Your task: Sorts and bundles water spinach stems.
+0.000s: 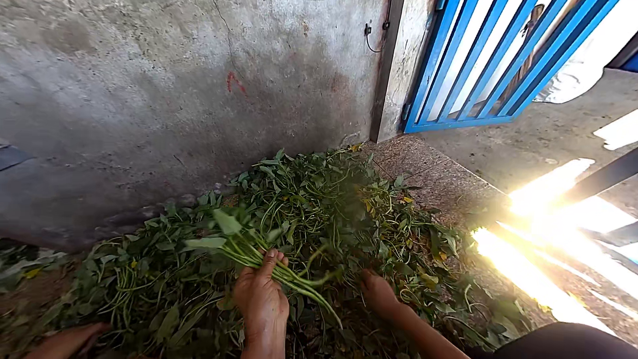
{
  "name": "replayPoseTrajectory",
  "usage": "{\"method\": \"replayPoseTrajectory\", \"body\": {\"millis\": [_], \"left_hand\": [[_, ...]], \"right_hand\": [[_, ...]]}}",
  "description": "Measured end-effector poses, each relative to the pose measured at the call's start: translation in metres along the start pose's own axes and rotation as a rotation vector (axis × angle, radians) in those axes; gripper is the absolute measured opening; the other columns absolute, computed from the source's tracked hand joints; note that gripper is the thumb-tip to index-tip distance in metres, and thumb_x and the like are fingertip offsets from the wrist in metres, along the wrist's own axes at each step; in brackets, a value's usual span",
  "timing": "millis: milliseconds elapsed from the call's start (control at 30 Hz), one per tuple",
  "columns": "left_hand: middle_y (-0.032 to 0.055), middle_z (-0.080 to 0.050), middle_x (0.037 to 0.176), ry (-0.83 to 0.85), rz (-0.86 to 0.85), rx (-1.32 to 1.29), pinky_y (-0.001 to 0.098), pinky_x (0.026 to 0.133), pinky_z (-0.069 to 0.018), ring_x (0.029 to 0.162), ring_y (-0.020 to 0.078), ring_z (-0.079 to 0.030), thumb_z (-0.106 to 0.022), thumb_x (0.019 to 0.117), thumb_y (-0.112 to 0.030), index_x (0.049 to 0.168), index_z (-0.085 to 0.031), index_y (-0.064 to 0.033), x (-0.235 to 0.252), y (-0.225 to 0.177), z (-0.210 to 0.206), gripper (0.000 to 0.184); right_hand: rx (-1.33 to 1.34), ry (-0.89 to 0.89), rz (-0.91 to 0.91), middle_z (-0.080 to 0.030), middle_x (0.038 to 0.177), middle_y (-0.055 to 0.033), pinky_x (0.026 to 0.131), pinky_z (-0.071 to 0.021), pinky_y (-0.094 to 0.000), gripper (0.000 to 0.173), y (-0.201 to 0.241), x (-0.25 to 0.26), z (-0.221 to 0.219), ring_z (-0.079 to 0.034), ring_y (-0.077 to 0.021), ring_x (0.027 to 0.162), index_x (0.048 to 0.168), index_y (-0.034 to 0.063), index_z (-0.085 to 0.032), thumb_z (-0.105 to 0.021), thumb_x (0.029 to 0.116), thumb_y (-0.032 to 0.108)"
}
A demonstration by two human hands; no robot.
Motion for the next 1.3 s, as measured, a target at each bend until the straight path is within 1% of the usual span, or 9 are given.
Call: {"method": "replayPoseTrajectory", "body": {"millis": [200, 333, 633, 733, 867, 933, 1033, 1233, 1300], "left_hand": [[0.01, -0.067, 0.082, -0.049, -0.207, -0.027, 0.0314, 0.067, -0.064, 0.069, 0.0177, -0.07, -0.06, 0.0933, 0.014, 0.112, -0.057, 0.0061, 0.003, 0.002, 0.0, 0.02], [0.0127, -0.069, 0.083, -0.051, 0.013, -0.081, 0.0342, 0.065, -0.0643, 0.066, 0.0202, -0.071, -0.058, 0.0959, 0.012, 0.11, -0.057, 0.0062, 0.009, -0.003, 0.001, 0.016], [0.0216, -0.071, 0.1, 0.183, 0.219, 0.016, 0.0441, 0.068, -0.0652, 0.08, 0.0328, -0.075, -0.058, 0.0981, 0.009, 0.113, -0.056, 0.0062, -0.005, 0.006, -0.009, 0.015], [0.0221, -0.072, 0.088, 0.244, 0.209, 0.05, 0.0443, 0.066, -0.0653, 0.074, 0.033, -0.075, -0.058, 0.0983, 0.009, 0.111, -0.056, 0.0073, -0.011, 0.011, -0.011, 0.014], [0.0201, -0.07, 0.081, 0.259, 0.186, 0.068, 0.0417, 0.065, -0.0654, 0.069, 0.0302, -0.074, -0.058, 0.0989, 0.008, 0.112, -0.055, 0.0076, -0.018, 0.013, -0.013, 0.014], [0.0201, -0.07, 0.082, 0.256, 0.198, 0.071, 0.0419, 0.065, -0.0653, 0.069, 0.0298, -0.074, -0.058, 0.0989, 0.008, 0.116, -0.056, 0.0081, -0.018, 0.015, -0.013, 0.017], [0.0195, -0.07, 0.082, 0.265, 0.25, 0.074, 0.0417, 0.066, -0.0648, 0.07, 0.0291, -0.073, -0.056, 0.1, 0.007, 0.118, -0.058, 0.0087, -0.018, 0.018, -0.015, 0.019], [0.0178, -0.07, 0.08, 0.284, 0.299, 0.107, 0.0395, 0.063, -0.064, 0.069, 0.0272, -0.073, -0.057, 0.1, 0.006, 0.108, -0.058, 0.0071, -0.022, 0.02, -0.021, 0.008], [0.0161, -0.068, 0.079, 0.291, 0.299, 0.117, 0.038, 0.061, -0.0635, 0.067, 0.0253, -0.071, -0.057, 0.1006, 0.005, 0.108, -0.058, 0.0068, -0.024, 0.023, -0.023, 0.008]], "right_hand": [[-0.431, -0.01, -0.217, -0.042, 0.154, -0.0282, 0.107, -0.0456, -0.0575, 0.053, -0.001, 0.036, -0.046, -0.042, -0.0454, 0.142, 0.144, -0.0062, -0.049, -0.06, 0.0931, 0.003], [-0.536, 0.019, -0.179, -0.045, 0.152, -0.0266, 0.11, -0.0424, -0.0562, 0.041, -0.026, 0.028, -0.044, -0.043, -0.0433, 0.142, 0.137, -0.0068, -0.057, -0.053, 0.0963, -0.001], [0.0, -0.376, -0.07, -0.063, 0.132, -0.0199, 0.094, -0.055, -0.0549, 0.037, -0.012, -0.04, 0.035, -0.068, -0.0379, 0.112, 0.134, 0.0097, -0.066, -0.047, 0.1068, 0.027], [-0.087, -0.166, -0.225, -0.055, 0.144, -0.0237, 0.1, -0.0514, -0.0588, 0.04, -0.022, -0.039, 0.042, -0.061, -0.0426, 0.123, 0.138, 0.0117, -0.062, -0.043, 0.108, 0.03], [-0.007, -0.449, -0.077, -0.063, 0.131, -0.0205, 0.097, -0.0527, -0.0539, 0.041, -0.007, -0.066, 0.062, -0.064, -0.0383, 0.117, 0.142, 0.014, -0.06, -0.041, 0.1091, 0.029], [0.084, -0.543, -0.068, -0.064, 0.13, -0.0215, 0.09, -0.0557, -0.0549, 0.05, -0.013, -0.067, 0.065, -0.069, -0.0382, 0.107, 0.151, 0.0122, -0.051, -0.048, 0.1069, 0.035], [0.204, -0.302, -0.278, -0.061, 0.133, -0.0269, 0.103, -0.0496, -0.0574, 0.081, -0.031, -0.065, 0.074, -0.064, -0.0422, 0.12, 0.154, 0.0019, -0.031, -0.058, 0.0994, 0.054], [0.494, -0.467, -0.038, -0.06, 0.132, -0.0232, 0.099, -0.0517, -0.0518, 0.049, -0.028, -0.098, 0.085, -0.063, -0.0347, 0.117, 0.145, -0.0001, -0.05, -0.052, 0.0987, 0.017], [0.742, -0.401, -0.17, -0.066, 0.115, -0.0183, 0.084, -0.0563, -0.0423, 0.037, -0.036, -0.093, 0.072, -0.067, -0.0246, 0.095, 0.136, -0.0022, -0.058, -0.052, 0.103, 0.014]]}}
Point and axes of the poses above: each hand's wrist, its own x-axis towards the middle knuckle, its own z-axis out of the back of the hand, y = z × x, the point moved 2 cm from there along x, towards the middle knuckle
